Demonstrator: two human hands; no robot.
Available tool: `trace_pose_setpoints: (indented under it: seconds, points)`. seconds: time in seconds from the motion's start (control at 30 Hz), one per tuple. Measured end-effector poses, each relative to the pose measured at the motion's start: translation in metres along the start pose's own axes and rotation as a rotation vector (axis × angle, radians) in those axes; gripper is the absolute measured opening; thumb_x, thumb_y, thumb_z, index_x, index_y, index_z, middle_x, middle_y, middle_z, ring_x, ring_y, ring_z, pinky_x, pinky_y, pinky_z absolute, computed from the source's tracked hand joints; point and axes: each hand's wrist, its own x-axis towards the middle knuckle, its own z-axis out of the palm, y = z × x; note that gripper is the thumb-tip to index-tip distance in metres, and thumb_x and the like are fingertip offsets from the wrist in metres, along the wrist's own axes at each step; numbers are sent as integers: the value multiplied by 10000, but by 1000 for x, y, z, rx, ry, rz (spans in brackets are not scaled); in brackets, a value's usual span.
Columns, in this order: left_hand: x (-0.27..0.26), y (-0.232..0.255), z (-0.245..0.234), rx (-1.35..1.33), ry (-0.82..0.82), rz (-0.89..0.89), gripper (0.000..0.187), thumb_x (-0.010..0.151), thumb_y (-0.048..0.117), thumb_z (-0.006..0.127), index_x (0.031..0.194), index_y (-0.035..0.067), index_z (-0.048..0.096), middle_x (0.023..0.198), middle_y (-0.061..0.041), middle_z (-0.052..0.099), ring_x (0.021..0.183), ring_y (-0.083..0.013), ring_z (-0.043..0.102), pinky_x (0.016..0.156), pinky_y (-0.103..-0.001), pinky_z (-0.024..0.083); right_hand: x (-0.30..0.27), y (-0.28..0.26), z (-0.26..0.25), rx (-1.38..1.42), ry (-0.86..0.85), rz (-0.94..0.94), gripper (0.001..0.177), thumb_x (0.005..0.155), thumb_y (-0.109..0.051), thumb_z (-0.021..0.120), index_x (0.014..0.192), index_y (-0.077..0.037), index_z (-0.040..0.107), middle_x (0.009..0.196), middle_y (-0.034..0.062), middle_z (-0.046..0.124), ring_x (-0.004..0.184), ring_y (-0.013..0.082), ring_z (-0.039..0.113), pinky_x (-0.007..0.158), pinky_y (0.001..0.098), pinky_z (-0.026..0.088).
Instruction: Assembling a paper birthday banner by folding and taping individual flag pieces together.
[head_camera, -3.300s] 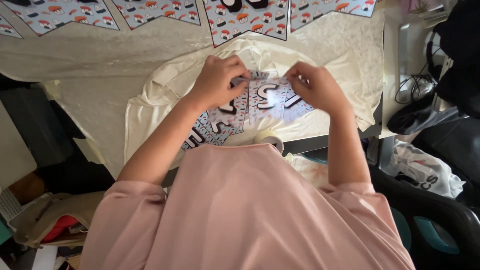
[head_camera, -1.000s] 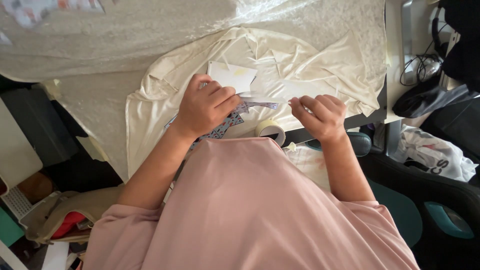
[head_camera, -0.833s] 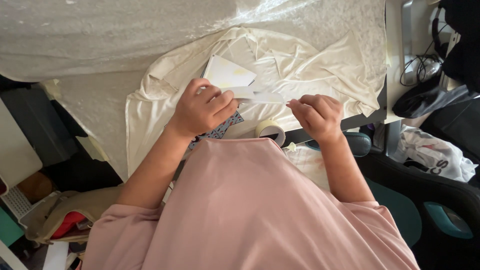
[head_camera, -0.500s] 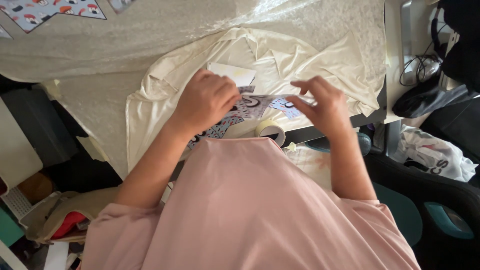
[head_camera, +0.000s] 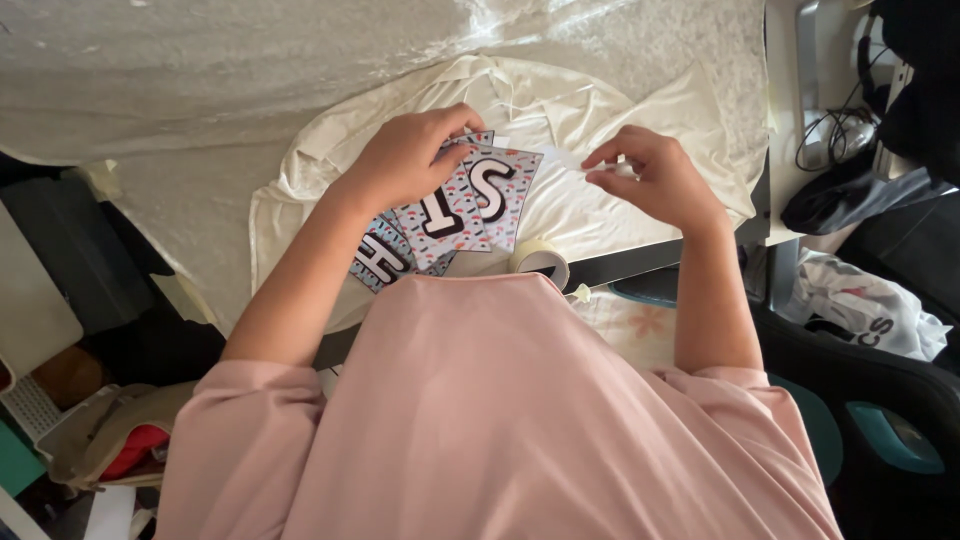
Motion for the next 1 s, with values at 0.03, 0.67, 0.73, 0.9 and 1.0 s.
trace_pose_setpoints:
  seconds: [0.03,0.67,0.73,0.9,1.0]
  points:
    - [3,-6,3,-1,-1,0,247,952,137,652,1196,108,623,1053,-143,740,961,-349,710,779,-459,530,3,6,2,0,0,1,136,903,-131,791,1037,-117,777,876,13,606,721,104,496,619,276,404]
    - [21,-35,23,55,-117,-130,164,931,152,606,1065,65,641,999,-148,711,927,-386,667,766,-488,507,29,80,25,568,-123,197,79,1051,-115,623,1092,-48,624,925,-37,665,849,31,606,732,221,497]
    - [25,-44,33,83,-125,-145,171,926,143,599,1071,66,646,1006,-150,710,932,-391,663,765,-497,504,34,89,33,544,-131,195,93,1048,-125,636,1095,-45,635,936,-32,669,863,45,608,752,232,495]
    - [36,-75,57,272,-77,-156,223,895,95,589,1096,67,679,1062,-160,714,961,-402,676,807,-512,519,34,143,48,196,115,132,160,1029,-164,650,1145,-62,689,1085,0,681,891,118,602,792,278,504]
    - [39,-84,63,309,-113,-202,202,903,91,588,1078,67,686,1076,-155,716,969,-401,678,818,-511,521,21,162,47,224,210,198,145,1052,-181,660,1135,-63,678,1090,-21,691,883,82,578,783,251,491]
